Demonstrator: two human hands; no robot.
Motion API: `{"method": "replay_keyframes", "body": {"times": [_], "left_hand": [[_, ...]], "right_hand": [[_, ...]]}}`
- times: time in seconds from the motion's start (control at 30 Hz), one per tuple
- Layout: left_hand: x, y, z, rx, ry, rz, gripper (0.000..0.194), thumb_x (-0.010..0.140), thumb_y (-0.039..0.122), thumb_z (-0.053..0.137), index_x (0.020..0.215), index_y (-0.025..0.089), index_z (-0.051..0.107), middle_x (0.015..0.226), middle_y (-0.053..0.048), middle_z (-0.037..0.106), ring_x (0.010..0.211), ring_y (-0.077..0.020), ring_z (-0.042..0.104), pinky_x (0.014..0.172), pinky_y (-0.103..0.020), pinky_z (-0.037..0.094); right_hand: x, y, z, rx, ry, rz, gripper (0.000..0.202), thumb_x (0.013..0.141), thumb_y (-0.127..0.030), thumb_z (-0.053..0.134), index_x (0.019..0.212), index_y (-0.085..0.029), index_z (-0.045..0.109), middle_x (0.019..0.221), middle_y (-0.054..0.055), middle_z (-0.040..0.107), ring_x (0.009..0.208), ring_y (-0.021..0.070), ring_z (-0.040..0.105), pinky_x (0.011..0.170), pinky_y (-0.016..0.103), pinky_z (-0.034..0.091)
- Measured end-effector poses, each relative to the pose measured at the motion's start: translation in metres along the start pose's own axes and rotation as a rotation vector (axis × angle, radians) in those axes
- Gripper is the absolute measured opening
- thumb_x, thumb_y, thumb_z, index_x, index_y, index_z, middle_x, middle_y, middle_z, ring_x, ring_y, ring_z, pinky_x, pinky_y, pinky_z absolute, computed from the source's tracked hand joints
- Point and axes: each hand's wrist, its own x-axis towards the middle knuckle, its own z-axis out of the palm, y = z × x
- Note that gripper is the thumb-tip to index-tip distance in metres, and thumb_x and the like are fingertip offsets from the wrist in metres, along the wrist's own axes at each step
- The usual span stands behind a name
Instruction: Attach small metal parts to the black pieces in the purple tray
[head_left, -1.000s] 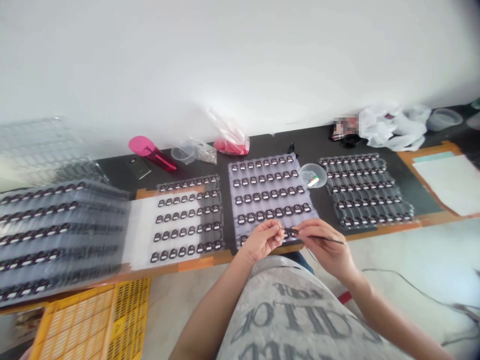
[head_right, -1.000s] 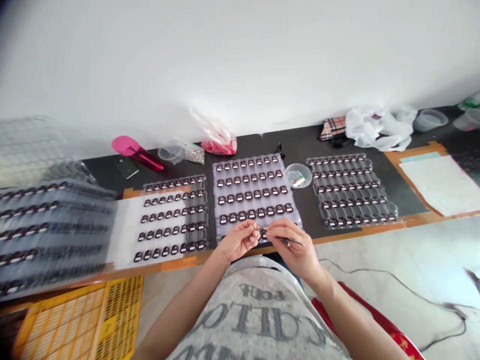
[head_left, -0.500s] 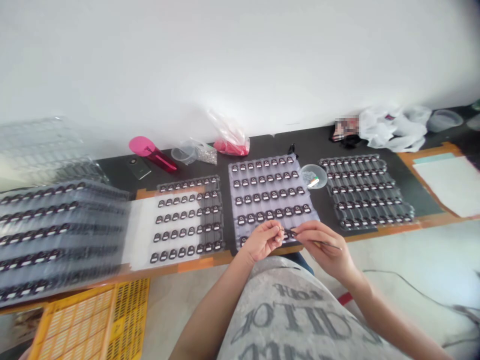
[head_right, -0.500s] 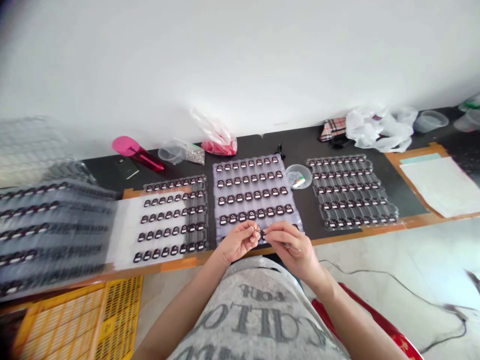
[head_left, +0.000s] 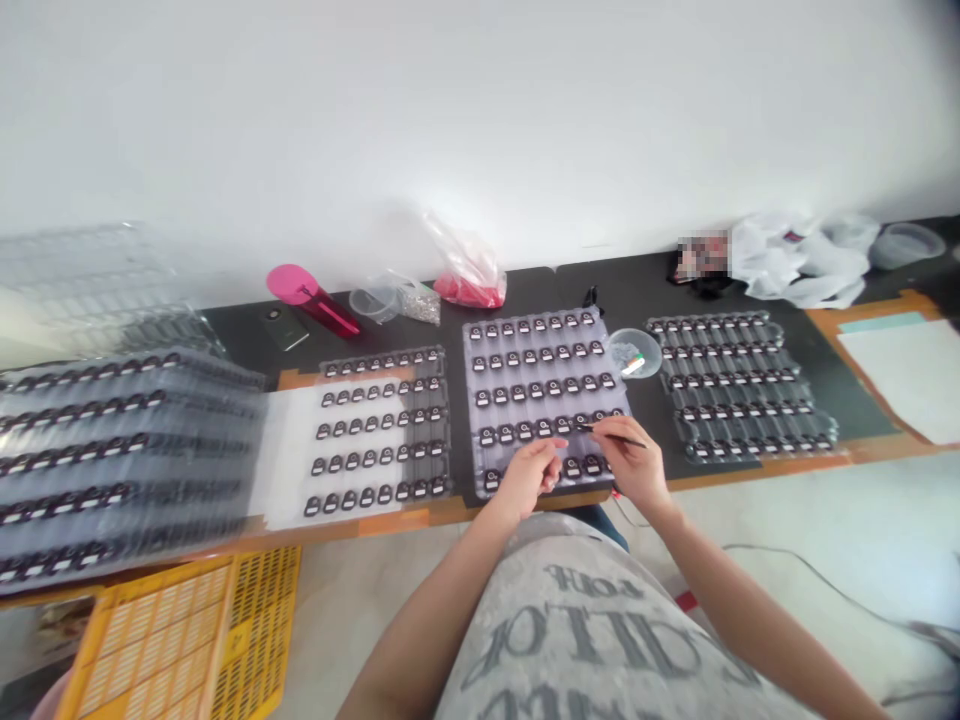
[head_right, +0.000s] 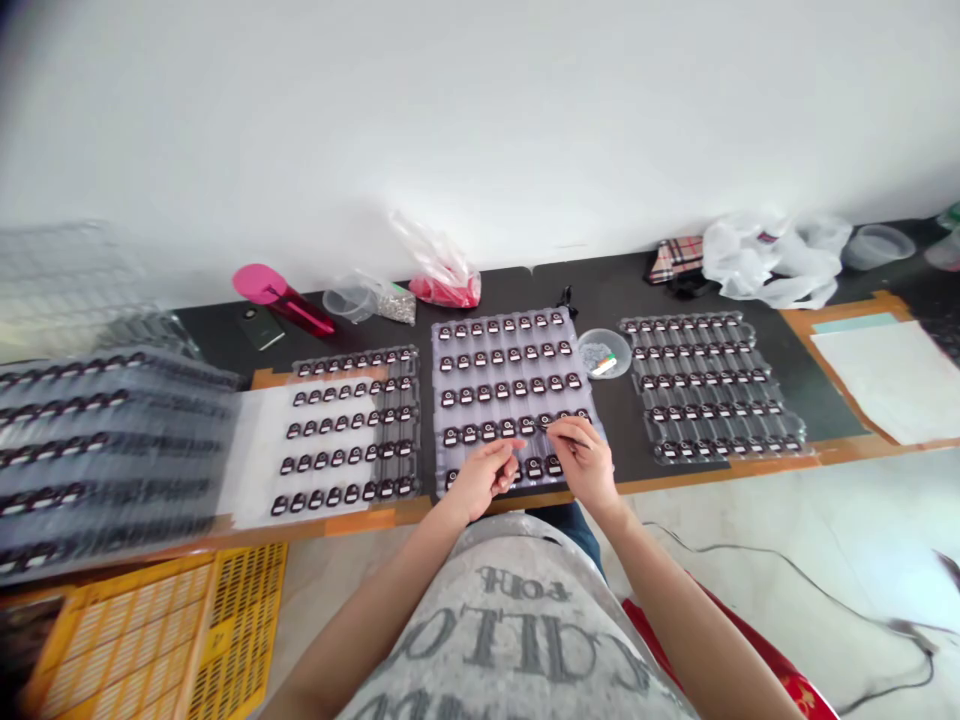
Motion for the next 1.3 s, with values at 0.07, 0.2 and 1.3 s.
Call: {"method": "replay_keyframes", "body": {"times": [0.07,0.2,1.3], "left_hand": [[0.003,0.000,0.003,0.091,0.041,0.003,0.035,0.079,0.032,0.050,0.107,0.011,0.053,0.052,0.006,0.041,0.039,-0.0047,0.032,0.040,-0.018,0.018],[0.009,0.000,0.008,0.245,0.104,0.036,0.042,0.082,0.026,0.042,0.120,0.010,0.047,0.049,0.007,0.040,0.038,-0.0055,0.031,0.041,-0.018,0.022],[0.021,-0.005,0.005,0.447,0.154,0.045,0.046,0.083,0.022,0.040,0.128,0.015,0.044,0.050,0.006,0.044,0.043,-0.0069,0.034,0.046,-0.018,0.029]], "right_hand": [[0.000,0.006,0.004,-0.024,-0.021,-0.021,0.011,0.081,-0.016,0.054,0.084,-0.022,0.063,0.088,0.004,0.061,0.083,0.0167,0.059,0.076,0.032,0.049],[0.001,0.009,0.007,-0.049,-0.039,-0.051,0.012,0.081,-0.016,0.053,0.085,-0.022,0.063,0.087,0.004,0.060,0.082,0.0163,0.059,0.075,0.031,0.049],[0.004,0.012,0.012,-0.091,-0.030,0.028,0.010,0.082,-0.024,0.051,0.082,-0.022,0.061,0.082,0.004,0.061,0.079,0.0171,0.058,0.075,0.033,0.048]]}}
